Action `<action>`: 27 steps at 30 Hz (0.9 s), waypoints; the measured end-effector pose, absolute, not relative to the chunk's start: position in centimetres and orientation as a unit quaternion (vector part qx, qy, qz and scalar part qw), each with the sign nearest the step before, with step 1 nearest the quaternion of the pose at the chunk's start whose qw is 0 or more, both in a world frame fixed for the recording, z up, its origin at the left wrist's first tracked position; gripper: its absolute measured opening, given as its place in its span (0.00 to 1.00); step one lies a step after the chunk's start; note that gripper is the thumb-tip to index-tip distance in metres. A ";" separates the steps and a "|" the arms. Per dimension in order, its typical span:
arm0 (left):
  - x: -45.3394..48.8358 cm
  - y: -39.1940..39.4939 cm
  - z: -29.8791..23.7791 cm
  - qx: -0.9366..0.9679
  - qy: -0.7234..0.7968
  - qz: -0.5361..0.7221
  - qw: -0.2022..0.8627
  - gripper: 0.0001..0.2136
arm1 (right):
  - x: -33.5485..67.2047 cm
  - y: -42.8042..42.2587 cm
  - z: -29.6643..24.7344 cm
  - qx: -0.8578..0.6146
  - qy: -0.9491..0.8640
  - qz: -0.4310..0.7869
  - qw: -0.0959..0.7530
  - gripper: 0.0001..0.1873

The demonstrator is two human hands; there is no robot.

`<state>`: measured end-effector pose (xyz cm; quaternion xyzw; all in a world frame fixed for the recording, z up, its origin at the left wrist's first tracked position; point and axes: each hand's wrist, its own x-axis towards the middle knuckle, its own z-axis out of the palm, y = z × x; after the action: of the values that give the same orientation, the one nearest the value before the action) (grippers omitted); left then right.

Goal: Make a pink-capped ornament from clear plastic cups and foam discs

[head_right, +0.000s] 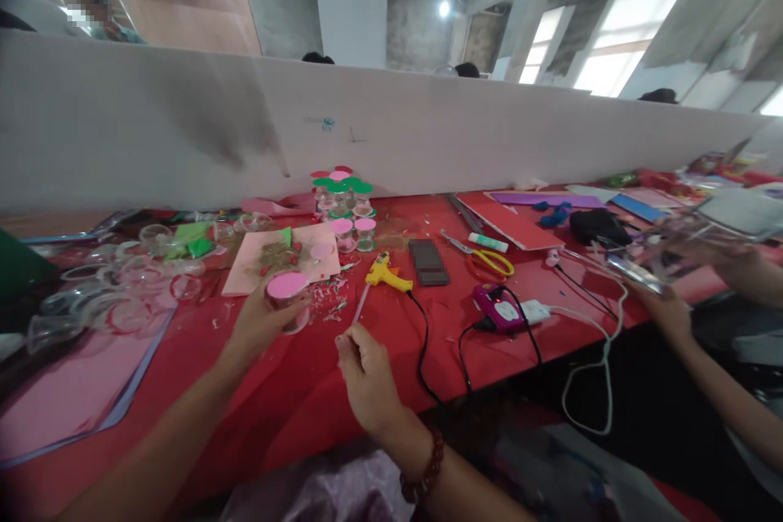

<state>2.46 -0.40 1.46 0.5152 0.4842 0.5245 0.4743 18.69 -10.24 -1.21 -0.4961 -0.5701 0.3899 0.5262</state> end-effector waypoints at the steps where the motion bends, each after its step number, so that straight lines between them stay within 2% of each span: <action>1: 2.6 -0.6 1.3 0.499 0.485 0.528 0.486 0.31 | 18.7 -10.5 -1.1 -0.489 -0.571 0.390 0.531 0.10; 2: 2.7 -0.8 1.2 0.485 0.485 0.533 0.496 0.31 | 18.8 -10.8 -0.9 -0.483 -0.572 0.386 0.538 0.07; 5: 3.0 -1.4 1.2 0.463 0.480 0.545 0.508 0.30 | 19.7 -12.1 -0.3 -0.500 -0.572 0.356 0.543 0.08; 7: 3.2 -1.6 1.5 0.461 0.485 0.549 0.501 0.29 | 20.9 -13.1 0.0 -0.525 -0.579 0.339 0.523 0.16; 10: 3.3 -1.4 1.8 0.454 0.499 0.572 0.467 0.29 | 22.6 -14.3 0.3 -0.547 -0.594 0.273 0.523 0.19; 12: 3.4 -1.1 1.7 0.454 0.494 0.587 0.452 0.29 | 23.3 -14.7 0.3 -0.552 -0.598 0.239 0.529 0.18; 16: 3.5 -0.6 1.1 0.462 0.493 0.574 0.463 0.29 | 24.7 -15.2 0.3 -0.563 -0.549 0.167 0.595 0.06; 17: 3.5 -0.5 0.9 0.460 0.500 0.571 0.460 0.30 | 25.6 -15.3 0.5 -0.576 -0.526 0.131 0.612 0.06; 19: 3.4 -0.4 0.5 0.454 0.511 0.575 0.449 0.30 | 28.7 -15.4 0.8 -0.614 -0.506 0.068 0.602 0.12; 22: 3.3 -0.3 0.0 0.446 0.506 0.582 0.455 0.30 | 36.0 -14.5 1.0 -0.673 -0.373 -0.098 0.631 0.10; 24: 3.2 -0.2 -0.2 0.444 0.499 0.580 0.466 0.30 | 41.4 -13.3 0.6 -0.679 -0.314 -0.076 0.659 0.17; 27: 3.2 -0.2 -0.5 0.443 0.500 0.579 0.468 0.29 | 47.3 -11.1 -0.5 -0.690 -0.251 0.059 0.676 0.26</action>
<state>3.18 -0.16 -0.46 0.4426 0.5000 0.5787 0.4681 47.31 -11.13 -0.47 -0.6902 -0.2514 0.0593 0.6759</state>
